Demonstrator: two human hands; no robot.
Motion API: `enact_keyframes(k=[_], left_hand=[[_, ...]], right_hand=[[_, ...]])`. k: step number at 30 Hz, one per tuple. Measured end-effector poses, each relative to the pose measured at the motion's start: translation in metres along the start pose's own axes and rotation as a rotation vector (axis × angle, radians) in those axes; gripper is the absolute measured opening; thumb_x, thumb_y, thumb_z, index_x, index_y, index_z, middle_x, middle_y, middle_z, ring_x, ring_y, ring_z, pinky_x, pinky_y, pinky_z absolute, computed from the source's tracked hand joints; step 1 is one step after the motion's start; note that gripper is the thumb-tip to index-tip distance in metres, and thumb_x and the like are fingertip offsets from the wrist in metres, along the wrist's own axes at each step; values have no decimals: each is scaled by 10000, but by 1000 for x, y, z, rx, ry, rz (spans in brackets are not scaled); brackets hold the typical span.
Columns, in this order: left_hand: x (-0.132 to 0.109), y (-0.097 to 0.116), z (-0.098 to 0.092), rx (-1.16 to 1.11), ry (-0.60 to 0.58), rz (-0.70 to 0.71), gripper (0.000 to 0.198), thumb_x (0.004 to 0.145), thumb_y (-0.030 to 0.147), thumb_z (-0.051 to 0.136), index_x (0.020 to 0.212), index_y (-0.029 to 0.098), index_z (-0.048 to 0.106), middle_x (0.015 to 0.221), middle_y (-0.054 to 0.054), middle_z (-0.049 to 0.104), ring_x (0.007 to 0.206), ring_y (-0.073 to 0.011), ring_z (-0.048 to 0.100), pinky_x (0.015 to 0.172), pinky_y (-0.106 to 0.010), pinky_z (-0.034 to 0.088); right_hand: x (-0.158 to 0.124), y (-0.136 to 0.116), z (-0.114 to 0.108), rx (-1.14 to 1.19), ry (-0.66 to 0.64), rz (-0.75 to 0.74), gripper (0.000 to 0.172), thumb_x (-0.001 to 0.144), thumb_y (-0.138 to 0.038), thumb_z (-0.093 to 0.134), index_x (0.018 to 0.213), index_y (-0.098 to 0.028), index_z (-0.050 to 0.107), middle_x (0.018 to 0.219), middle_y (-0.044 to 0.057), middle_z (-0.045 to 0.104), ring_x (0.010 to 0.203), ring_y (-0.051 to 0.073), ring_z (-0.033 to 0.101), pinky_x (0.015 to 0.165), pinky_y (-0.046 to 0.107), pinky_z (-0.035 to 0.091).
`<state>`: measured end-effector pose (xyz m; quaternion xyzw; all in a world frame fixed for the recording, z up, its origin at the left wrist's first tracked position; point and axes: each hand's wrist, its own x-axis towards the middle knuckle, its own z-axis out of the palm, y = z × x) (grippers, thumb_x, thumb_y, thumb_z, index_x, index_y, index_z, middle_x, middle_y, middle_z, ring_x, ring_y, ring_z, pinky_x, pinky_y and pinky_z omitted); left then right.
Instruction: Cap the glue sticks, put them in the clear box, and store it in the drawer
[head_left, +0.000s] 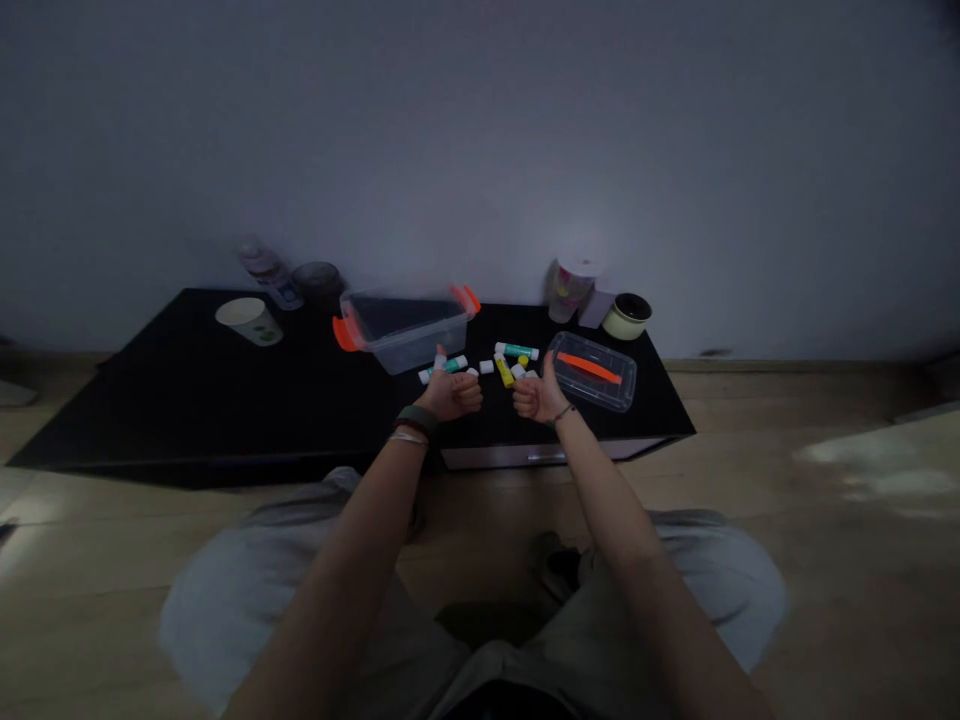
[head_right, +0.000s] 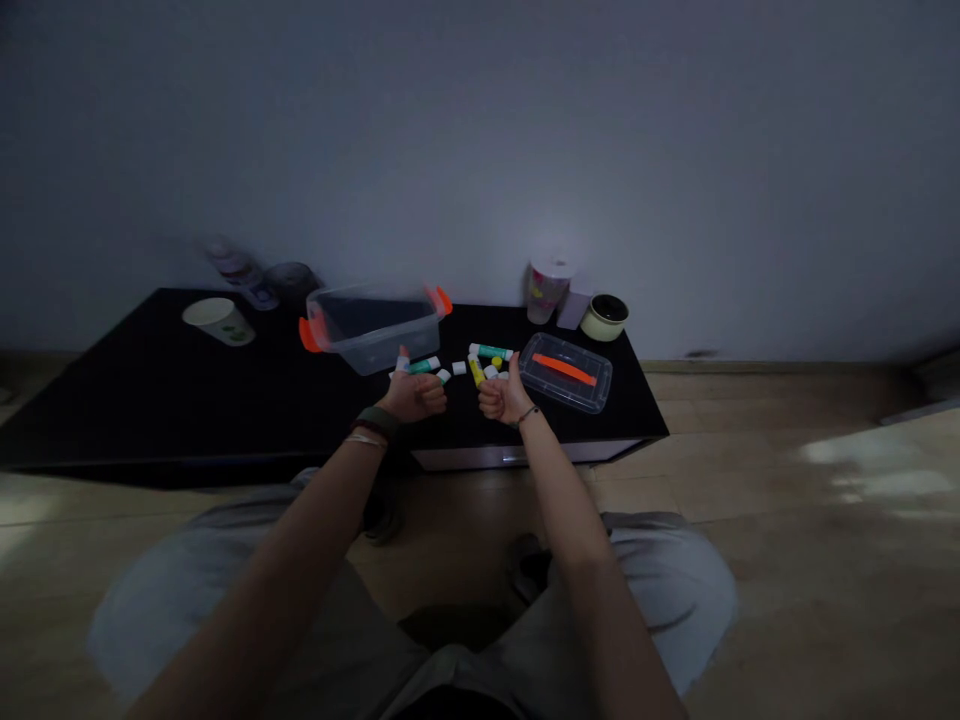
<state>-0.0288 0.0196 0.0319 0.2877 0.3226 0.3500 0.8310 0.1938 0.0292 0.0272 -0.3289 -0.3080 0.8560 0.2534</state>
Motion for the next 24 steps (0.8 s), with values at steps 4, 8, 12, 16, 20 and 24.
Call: enact_keyframes(k=[4, 8, 12, 16, 20, 24], left_hand=[[0, -3, -1, -23, 9, -21, 737, 775, 878, -83, 496, 258, 200, 425, 31, 188, 404, -123, 195, 436, -293, 229], [-1, -6, -1, -50, 10, -22, 732, 783, 871, -84, 493, 256, 187, 423, 30, 186, 400, -119, 199, 439, -289, 222], [-1, -7, 0, -40, 26, -20, 728, 797, 874, -45, 495, 262, 207, 419, 32, 196, 398, -121, 212, 430, -291, 242], [-1, 1, 4, 25, 19, 51, 737, 802, 883, -12, 501, 254, 227, 444, 42, 193, 393, -114, 221, 415, -283, 253], [-7, 27, 6, 311, 189, 166, 739, 873, 830, 65, 531, 224, 313, 473, 44, 239, 398, -94, 211, 410, -244, 220], [-33, 64, 2, 867, 431, 162, 669, 925, 748, 264, 588, 203, 456, 473, 23, 373, 424, -112, 338, 445, -247, 284]], right_hand=[[-2, -2, 1, 35, -22, -16, 753, 756, -942, -6, 561, -242, 190, 443, -76, 152, 396, 74, 89, 326, 191, 146], [-4, -3, 0, 71, -32, -7, 716, 801, -921, 54, 589, -249, 181, 441, -77, 161, 407, 83, 81, 335, 198, 139], [-5, -2, 0, 70, -29, 3, 739, 754, -957, 43, 589, -247, 161, 432, -72, 171, 397, 80, 82, 334, 203, 145], [-5, -5, 2, 37, 17, -21, 755, 738, -961, 6, 584, -243, 183, 430, -72, 196, 391, 73, 101, 342, 196, 134], [-6, -28, 3, -126, 177, -107, 735, 814, -921, 151, 608, -229, 288, 444, -85, 237, 377, 65, 147, 360, 184, 124], [-19, -71, 1, -571, 425, -195, 580, 904, -722, 487, 651, -205, 420, 474, -87, 323, 397, 56, 237, 407, 196, 188]])
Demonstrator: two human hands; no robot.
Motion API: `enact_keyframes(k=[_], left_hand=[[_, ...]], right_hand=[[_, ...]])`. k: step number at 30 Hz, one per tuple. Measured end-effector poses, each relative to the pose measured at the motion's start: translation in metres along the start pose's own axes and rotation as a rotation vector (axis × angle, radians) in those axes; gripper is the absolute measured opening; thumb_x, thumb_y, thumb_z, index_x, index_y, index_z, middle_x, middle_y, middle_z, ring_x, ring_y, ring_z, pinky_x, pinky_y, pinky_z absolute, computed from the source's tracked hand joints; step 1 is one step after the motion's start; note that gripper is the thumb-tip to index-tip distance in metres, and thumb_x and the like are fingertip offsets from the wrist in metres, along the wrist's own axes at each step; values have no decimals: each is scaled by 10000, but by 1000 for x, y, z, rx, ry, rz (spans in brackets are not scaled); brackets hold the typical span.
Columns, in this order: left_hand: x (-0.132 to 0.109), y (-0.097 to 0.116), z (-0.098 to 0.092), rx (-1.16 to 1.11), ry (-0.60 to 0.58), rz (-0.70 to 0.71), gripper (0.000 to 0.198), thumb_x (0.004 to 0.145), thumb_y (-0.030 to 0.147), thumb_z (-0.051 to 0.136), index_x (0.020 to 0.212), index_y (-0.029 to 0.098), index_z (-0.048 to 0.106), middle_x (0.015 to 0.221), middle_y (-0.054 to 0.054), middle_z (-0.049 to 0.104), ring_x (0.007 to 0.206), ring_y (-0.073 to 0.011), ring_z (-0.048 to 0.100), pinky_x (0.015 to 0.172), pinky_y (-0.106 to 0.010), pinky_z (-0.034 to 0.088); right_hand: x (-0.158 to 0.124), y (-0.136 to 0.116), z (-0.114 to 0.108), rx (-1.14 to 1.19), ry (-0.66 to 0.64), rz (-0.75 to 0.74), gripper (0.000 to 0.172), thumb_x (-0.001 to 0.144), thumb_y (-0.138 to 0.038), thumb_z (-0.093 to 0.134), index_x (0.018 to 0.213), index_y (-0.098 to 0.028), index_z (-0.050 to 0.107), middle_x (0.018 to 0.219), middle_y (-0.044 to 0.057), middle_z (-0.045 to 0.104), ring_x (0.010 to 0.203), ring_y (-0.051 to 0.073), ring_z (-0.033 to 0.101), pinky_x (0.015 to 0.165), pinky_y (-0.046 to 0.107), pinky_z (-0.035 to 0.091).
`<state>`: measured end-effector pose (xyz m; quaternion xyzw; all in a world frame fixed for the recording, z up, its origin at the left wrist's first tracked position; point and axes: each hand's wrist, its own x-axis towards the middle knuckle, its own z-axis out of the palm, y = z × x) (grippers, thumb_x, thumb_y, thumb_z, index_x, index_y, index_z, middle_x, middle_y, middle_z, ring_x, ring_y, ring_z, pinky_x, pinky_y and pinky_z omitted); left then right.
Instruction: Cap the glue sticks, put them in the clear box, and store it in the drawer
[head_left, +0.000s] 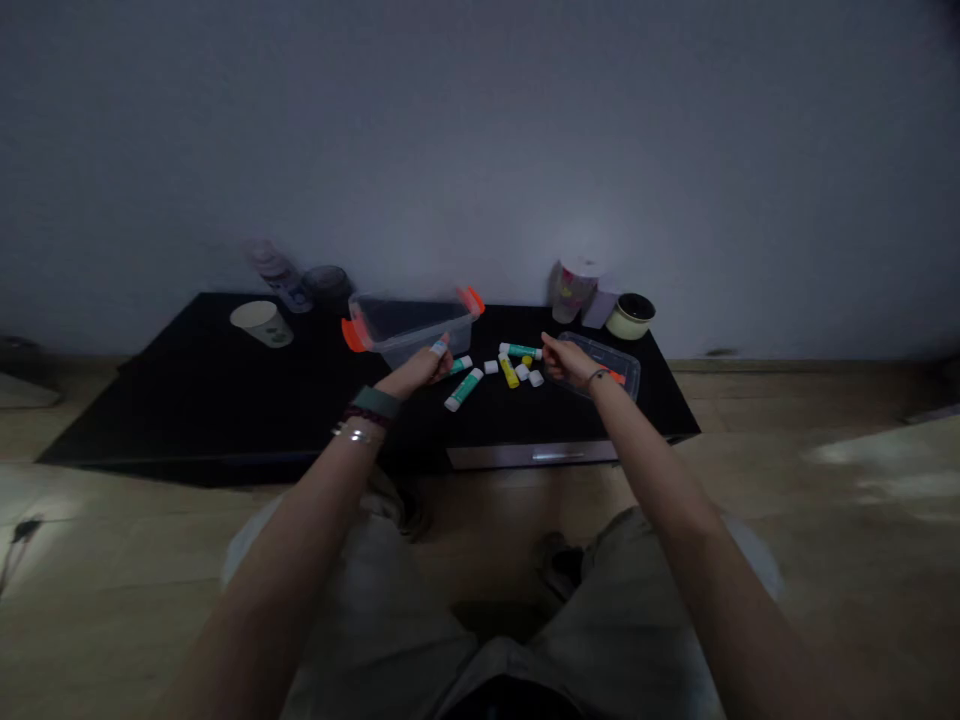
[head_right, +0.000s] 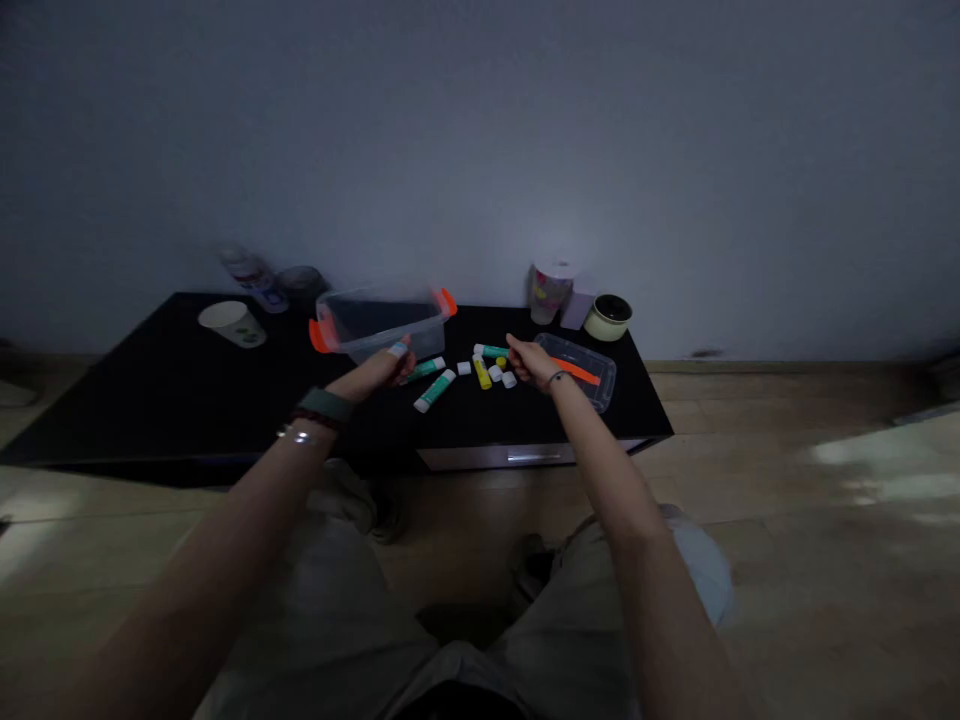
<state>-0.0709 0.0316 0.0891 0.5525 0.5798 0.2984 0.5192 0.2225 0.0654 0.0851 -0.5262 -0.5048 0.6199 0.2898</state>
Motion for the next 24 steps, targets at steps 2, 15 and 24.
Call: enact_keyframes(k=[2, 15, 24], left_hand=[[-10, 7, -18, 254, 37, 37, 624, 926, 704, 323, 642, 191, 534, 529, -9, 500, 496, -148, 461, 511, -273, 366], [-30, -3, 42, 1095, 180, -34, 455, 970, 479, 400, 1162, 164, 666, 1216, -175, 686, 1087, -337, 670, 832, -386, 517], [-17, -24, 58, 1176, 192, 34, 439, 962, 427, 473, 1203, 99, 638, 1224, -221, 656, 1129, -377, 621, 855, -449, 505]], right_hand=[[-2, -17, -16, -356, 97, -79, 472, 931, -572, 572, 678, -179, 513, 522, -52, 441, 458, 70, 357, 462, 206, 266], [2, 6, 3, -1422, 38, -68, 319, 975, -335, 543, 1247, -190, 624, 1230, 108, 706, 1137, 223, 653, 886, 276, 467], [17, 29, 17, -1448, 53, 40, 510, 950, -365, 560, 1393, -123, 480, 1241, 220, 675, 1129, 325, 670, 871, 379, 514]])
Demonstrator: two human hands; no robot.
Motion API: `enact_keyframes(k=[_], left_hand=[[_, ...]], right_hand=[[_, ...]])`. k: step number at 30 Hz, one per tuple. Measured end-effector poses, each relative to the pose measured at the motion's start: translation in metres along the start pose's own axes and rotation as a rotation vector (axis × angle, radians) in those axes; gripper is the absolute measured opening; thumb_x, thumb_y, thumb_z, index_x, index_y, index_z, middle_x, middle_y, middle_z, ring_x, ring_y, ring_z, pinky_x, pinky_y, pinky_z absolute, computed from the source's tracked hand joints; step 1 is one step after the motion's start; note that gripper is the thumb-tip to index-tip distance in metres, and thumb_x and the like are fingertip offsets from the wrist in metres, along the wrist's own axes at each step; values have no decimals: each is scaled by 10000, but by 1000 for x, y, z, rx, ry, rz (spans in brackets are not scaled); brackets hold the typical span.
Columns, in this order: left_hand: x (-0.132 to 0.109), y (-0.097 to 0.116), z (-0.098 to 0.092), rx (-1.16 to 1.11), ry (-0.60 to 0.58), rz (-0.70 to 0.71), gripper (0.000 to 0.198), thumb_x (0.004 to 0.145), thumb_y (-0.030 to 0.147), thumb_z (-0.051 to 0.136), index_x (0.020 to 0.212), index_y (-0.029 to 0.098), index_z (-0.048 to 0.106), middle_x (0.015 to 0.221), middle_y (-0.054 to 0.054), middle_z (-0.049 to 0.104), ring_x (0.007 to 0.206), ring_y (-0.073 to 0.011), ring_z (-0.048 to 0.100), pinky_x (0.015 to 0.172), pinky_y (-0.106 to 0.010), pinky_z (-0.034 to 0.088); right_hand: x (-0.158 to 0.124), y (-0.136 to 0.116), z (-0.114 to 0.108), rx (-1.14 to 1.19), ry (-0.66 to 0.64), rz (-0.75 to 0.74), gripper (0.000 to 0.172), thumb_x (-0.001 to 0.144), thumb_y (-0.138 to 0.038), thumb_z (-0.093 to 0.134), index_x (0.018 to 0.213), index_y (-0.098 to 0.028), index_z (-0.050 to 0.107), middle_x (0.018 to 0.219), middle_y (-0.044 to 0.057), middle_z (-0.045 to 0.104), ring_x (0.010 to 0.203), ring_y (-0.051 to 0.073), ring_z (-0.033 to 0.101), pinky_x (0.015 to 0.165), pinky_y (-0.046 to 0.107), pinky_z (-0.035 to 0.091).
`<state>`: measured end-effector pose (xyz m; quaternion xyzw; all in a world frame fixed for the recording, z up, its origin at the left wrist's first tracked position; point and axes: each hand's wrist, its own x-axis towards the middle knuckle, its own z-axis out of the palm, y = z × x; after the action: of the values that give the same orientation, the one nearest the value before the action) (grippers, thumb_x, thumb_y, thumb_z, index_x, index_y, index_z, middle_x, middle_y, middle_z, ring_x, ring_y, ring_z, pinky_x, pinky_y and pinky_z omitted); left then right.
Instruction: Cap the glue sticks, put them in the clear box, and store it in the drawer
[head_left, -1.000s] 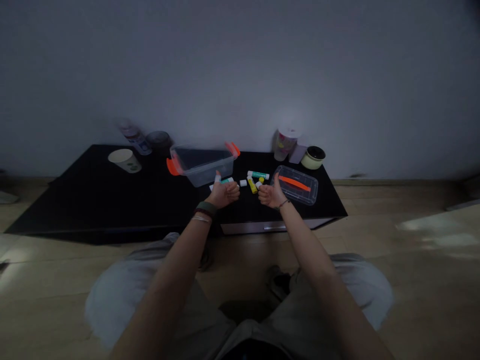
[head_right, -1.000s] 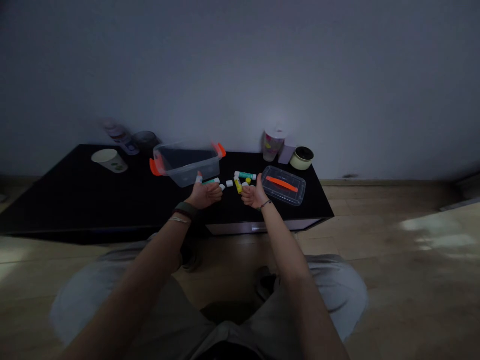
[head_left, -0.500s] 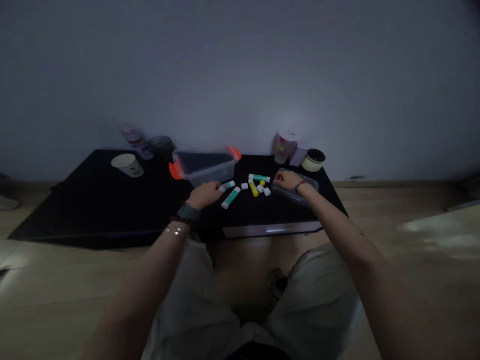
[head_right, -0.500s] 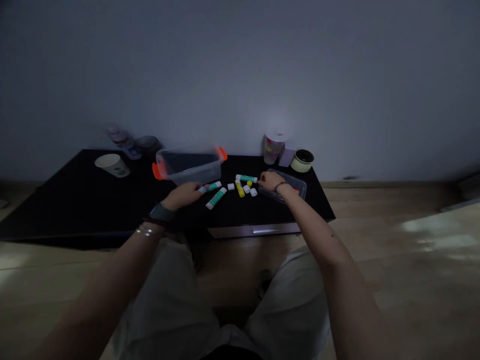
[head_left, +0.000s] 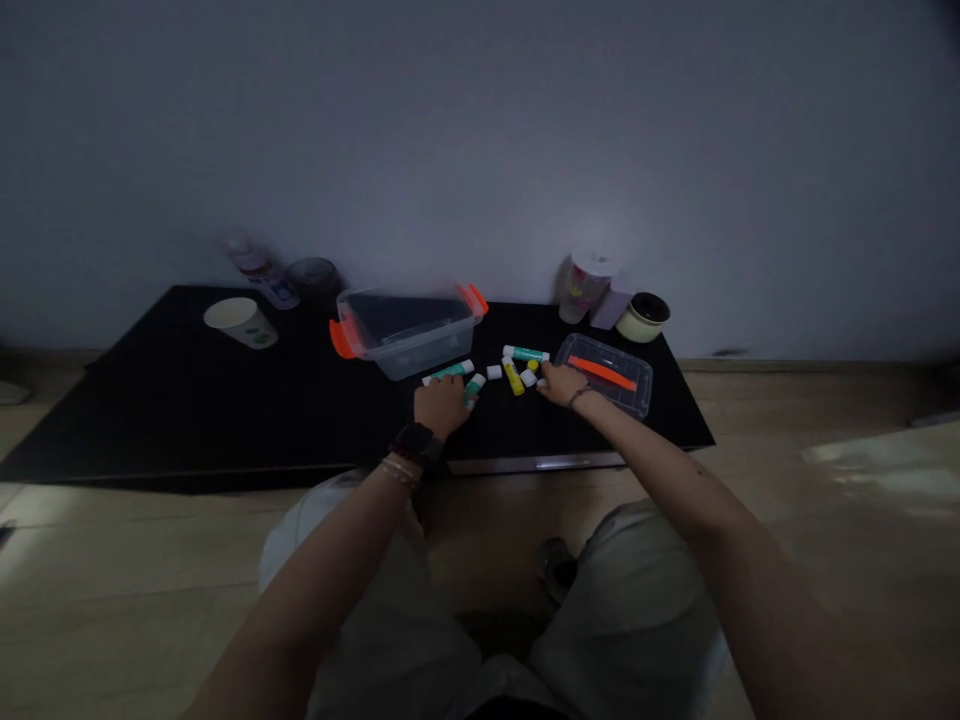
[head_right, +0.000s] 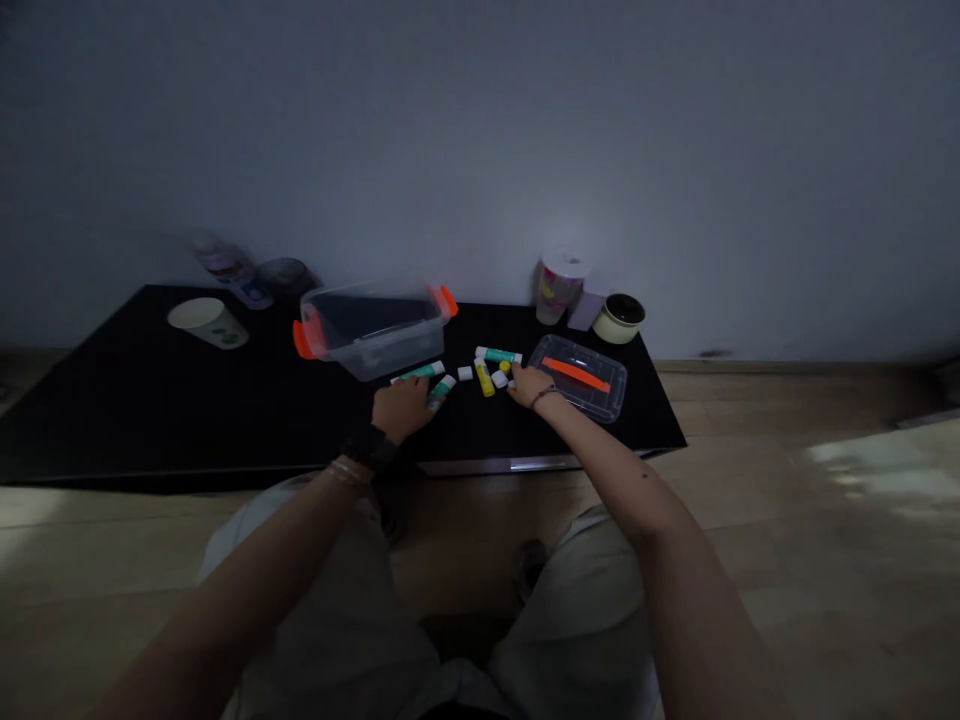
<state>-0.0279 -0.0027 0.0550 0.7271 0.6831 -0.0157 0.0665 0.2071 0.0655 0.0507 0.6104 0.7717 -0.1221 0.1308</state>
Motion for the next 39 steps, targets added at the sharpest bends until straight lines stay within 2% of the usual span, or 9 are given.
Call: enact_keyframes(k=[4, 8, 12, 16, 20, 25, 29, 35, 39], left_hand=[[5, 0, 10, 3, -30, 36, 388, 934, 421, 548, 1162, 126, 658, 1205, -206, 671, 1132, -371, 623, 853, -435, 503], [6, -1, 11, 20, -44, 56, 299, 933, 348, 546, 1083, 135, 693, 1150, -203, 698, 1146, -365, 624, 849, -427, 498], [-3, -4, -1, 15, -20, 17, 331, 944, 365, 509, 1050, 120, 704, 1083, -215, 718, 1090, -363, 659, 835, -422, 503], [-20, -6, -16, -164, 36, 33, 402, 966, 452, 470, 1178, 163, 653, 1141, -162, 719, 1062, -324, 681, 810, -374, 518], [-31, -4, -20, -352, 39, 119, 426, 967, 425, 492, 1309, 183, 568, 1166, -118, 720, 1061, -283, 688, 863, -345, 514], [-30, -1, -19, -453, 55, 192, 420, 957, 407, 506, 1309, 184, 561, 1222, -121, 700, 1068, -281, 683, 902, -362, 516], [-29, 0, -17, -504, 50, 255, 427, 953, 398, 497, 1316, 182, 558, 1246, -123, 689, 1093, -287, 671, 936, -391, 517], [-32, 2, -14, -719, 92, 391, 447, 956, 358, 465, 1326, 122, 552, 1307, -168, 653, 1172, -275, 634, 1038, -413, 475], [-36, 7, -22, -877, 15, 439, 449, 987, 405, 423, 1316, 125, 542, 1244, -152, 673, 1094, -251, 648, 957, -379, 506]], right_hand=[[-4, 4, -4, 22, -32, 2, 513, 872, -297, 662, 1323, -82, 546, 1242, 235, 671, 1129, 334, 668, 872, 363, 513], [-14, 16, -18, 100, -40, -58, 302, 884, -286, 659, 1149, -142, 668, 1167, 138, 719, 1081, 243, 679, 854, 277, 496], [-25, 21, -27, 625, 8, -112, 225, 878, -302, 675, 1040, -146, 678, 936, 55, 731, 798, 141, 679, 659, 219, 477], [-27, 11, -29, 1192, 37, -101, 228, 804, -256, 751, 957, -161, 610, 770, 6, 685, 601, 88, 611, 483, 176, 398], [-28, -5, -29, 1385, 53, -128, 264, 780, -257, 767, 912, -185, 550, 687, -29, 654, 569, 88, 598, 444, 163, 372], [-32, -19, -26, 1346, -3, -279, 367, 783, -336, 759, 1073, -191, 586, 727, -34, 675, 595, 88, 595, 474, 165, 387], [-32, -22, -25, 1260, 27, -337, 390, 794, -466, 733, 1026, -191, 584, 714, -32, 644, 594, 95, 565, 497, 188, 381], [-46, -24, -33, 884, 256, -457, 390, 838, -561, 660, 848, -195, 527, 688, -50, 514, 625, 101, 463, 602, 230, 347], [-59, -22, -47, 589, 334, -487, 385, 951, -552, 504, 807, -196, 502, 695, -37, 489, 629, 110, 429, 624, 245, 286]])
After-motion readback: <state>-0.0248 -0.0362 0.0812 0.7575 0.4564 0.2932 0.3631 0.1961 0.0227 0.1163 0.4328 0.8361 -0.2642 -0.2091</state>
